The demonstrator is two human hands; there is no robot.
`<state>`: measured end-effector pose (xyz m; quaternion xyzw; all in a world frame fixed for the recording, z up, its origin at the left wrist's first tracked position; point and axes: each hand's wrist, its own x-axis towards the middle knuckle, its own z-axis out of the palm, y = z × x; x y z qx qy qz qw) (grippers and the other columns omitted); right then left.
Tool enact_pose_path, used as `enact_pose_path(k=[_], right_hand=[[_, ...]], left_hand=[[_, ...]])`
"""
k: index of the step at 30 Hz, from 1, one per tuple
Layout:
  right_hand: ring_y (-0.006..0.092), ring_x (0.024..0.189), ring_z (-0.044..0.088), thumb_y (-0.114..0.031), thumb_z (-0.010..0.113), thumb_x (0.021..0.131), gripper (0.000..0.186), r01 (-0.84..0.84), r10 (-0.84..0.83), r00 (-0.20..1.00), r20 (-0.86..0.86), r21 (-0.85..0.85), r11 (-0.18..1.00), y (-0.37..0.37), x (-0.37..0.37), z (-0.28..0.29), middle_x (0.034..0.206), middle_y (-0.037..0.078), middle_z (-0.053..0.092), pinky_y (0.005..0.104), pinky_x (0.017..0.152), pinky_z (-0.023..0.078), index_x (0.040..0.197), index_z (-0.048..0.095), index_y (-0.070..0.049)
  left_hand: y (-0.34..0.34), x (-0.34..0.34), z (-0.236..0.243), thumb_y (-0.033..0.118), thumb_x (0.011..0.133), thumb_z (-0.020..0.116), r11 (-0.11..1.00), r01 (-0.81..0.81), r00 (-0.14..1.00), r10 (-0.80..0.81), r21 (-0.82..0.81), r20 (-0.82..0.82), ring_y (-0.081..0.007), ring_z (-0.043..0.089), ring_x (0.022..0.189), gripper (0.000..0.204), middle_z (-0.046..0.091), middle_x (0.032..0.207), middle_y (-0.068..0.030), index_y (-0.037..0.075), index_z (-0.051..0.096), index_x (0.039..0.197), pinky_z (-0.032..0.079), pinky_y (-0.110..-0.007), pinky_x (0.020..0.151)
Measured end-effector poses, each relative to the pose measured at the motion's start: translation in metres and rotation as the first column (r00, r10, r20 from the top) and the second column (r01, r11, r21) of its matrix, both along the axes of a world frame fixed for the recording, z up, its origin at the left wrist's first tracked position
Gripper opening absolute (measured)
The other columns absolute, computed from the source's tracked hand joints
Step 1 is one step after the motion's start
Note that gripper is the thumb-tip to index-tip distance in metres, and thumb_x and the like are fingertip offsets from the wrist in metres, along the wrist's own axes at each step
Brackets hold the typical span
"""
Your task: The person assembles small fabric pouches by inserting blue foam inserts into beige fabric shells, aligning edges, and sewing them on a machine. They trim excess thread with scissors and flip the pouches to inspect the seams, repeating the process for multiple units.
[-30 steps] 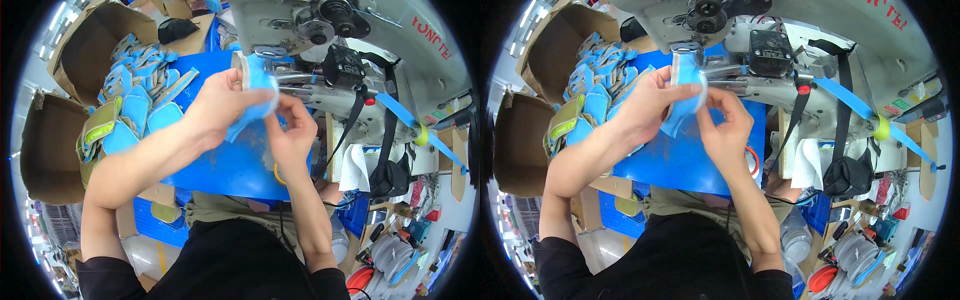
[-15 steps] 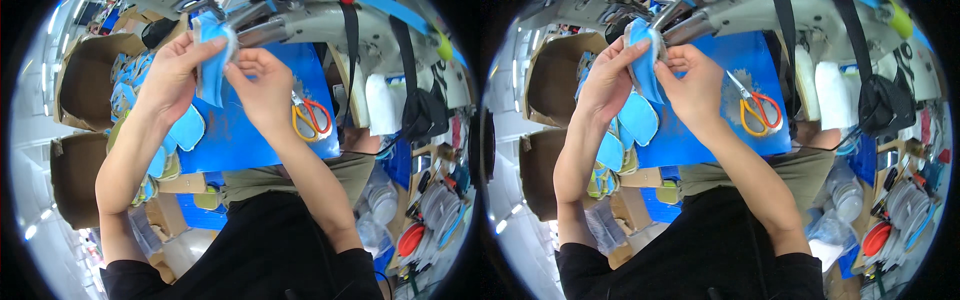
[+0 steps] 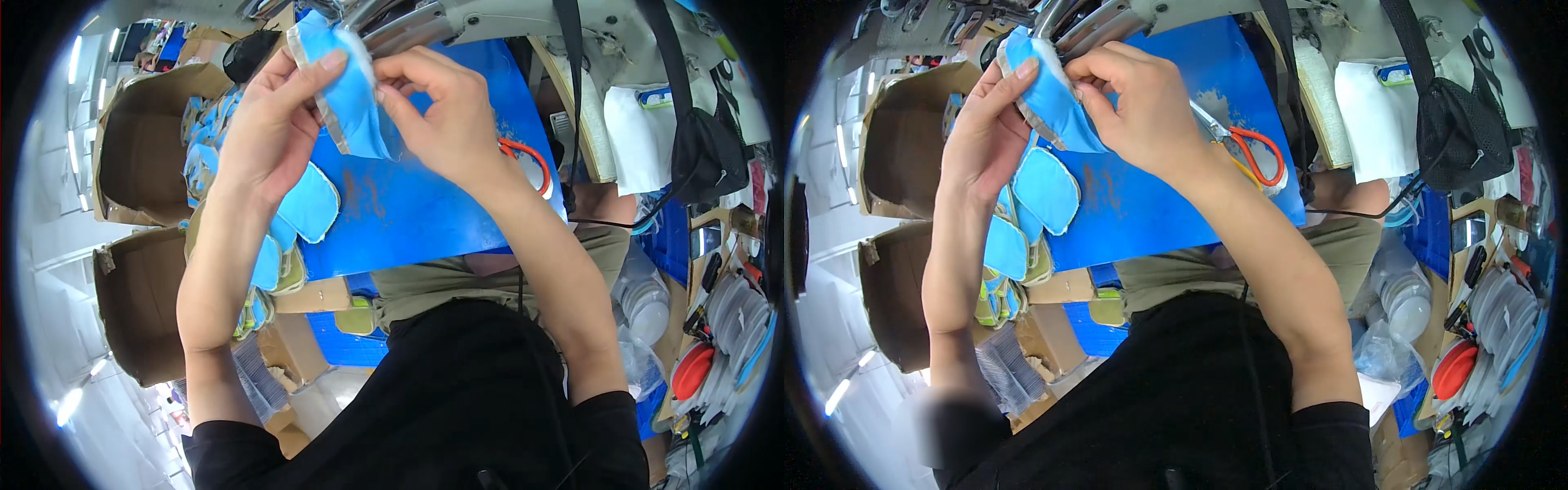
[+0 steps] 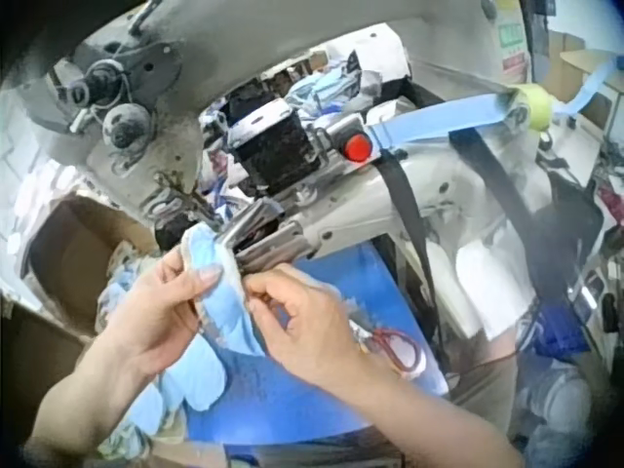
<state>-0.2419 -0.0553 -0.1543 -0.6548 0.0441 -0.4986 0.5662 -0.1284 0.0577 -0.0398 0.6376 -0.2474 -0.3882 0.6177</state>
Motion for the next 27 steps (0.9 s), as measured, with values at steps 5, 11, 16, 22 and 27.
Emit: enact_pose_path(k=[5,11,16,22,27], right_hand=[[0.0286,0.082,0.070,-0.001,0.070,0.086,0.013,0.001,-0.002,1.000,-0.023,-0.043,0.999,-0.002,-0.001,-0.001,0.090,0.011,0.069,0.0367,0.070,0.055,0.099,0.071,-0.003],[0.0285,0.084,0.069,-0.002,0.072,0.085,0.014,0.007,-0.009,0.999,-0.039,-0.047,0.999,-0.003,0.000,-0.001,0.091,0.011,0.069,0.0357,0.071,0.054,0.100,0.072,-0.004],[0.0229,0.085,0.068,-0.007,0.082,0.080,0.025,0.084,-0.086,0.993,-0.077,-0.035,0.996,0.007,-0.002,0.001,0.098,0.009,0.071,0.0319,0.069,0.053,0.103,0.072,-0.004],[0.0136,0.086,0.066,-0.006,0.083,0.084,0.031,0.071,-0.061,0.997,-0.053,0.230,0.971,0.022,0.003,0.008,0.100,0.007,0.069,0.0273,0.070,0.052,0.113,0.073,-0.003],[0.0082,0.078,0.060,-0.008,0.081,0.087,0.027,-0.006,0.026,0.999,-0.042,0.425,0.905,0.025,0.008,0.016,0.089,0.003,0.066,0.0244,0.068,0.049,0.112,0.075,-0.001]], left_hand=[[0.003,0.000,-0.015,0.006,0.089,0.080,0.996,-0.014,0.949,0.040,-0.086,0.313,-0.0124,0.071,0.095,0.032,0.074,0.108,-0.0081,-0.001,0.065,0.116,0.057,-0.028,0.087],[0.001,-0.004,-0.023,0.004,0.086,0.081,0.994,-0.058,0.877,0.097,-0.097,0.471,-0.0112,0.071,0.091,0.032,0.075,0.104,-0.0090,-0.002,0.066,0.114,0.058,-0.026,0.083],[-0.004,-0.013,-0.020,0.001,0.086,0.079,0.986,-0.103,0.895,0.150,-0.132,0.421,-0.0108,0.072,0.088,0.031,0.075,0.103,-0.0088,-0.002,0.064,0.113,0.058,-0.022,0.073],[-0.003,-0.009,-0.030,0.002,0.089,0.078,0.972,-0.092,0.913,0.168,-0.214,0.371,-0.0092,0.071,0.090,0.028,0.074,0.103,-0.0085,-0.001,0.063,0.112,0.057,-0.022,0.074],[0.002,-0.002,-0.025,0.007,0.091,0.077,0.982,-0.039,0.951,0.093,-0.185,0.293,-0.0082,0.069,0.089,0.025,0.075,0.104,-0.0083,0.000,0.064,0.112,0.056,-0.023,0.079]])
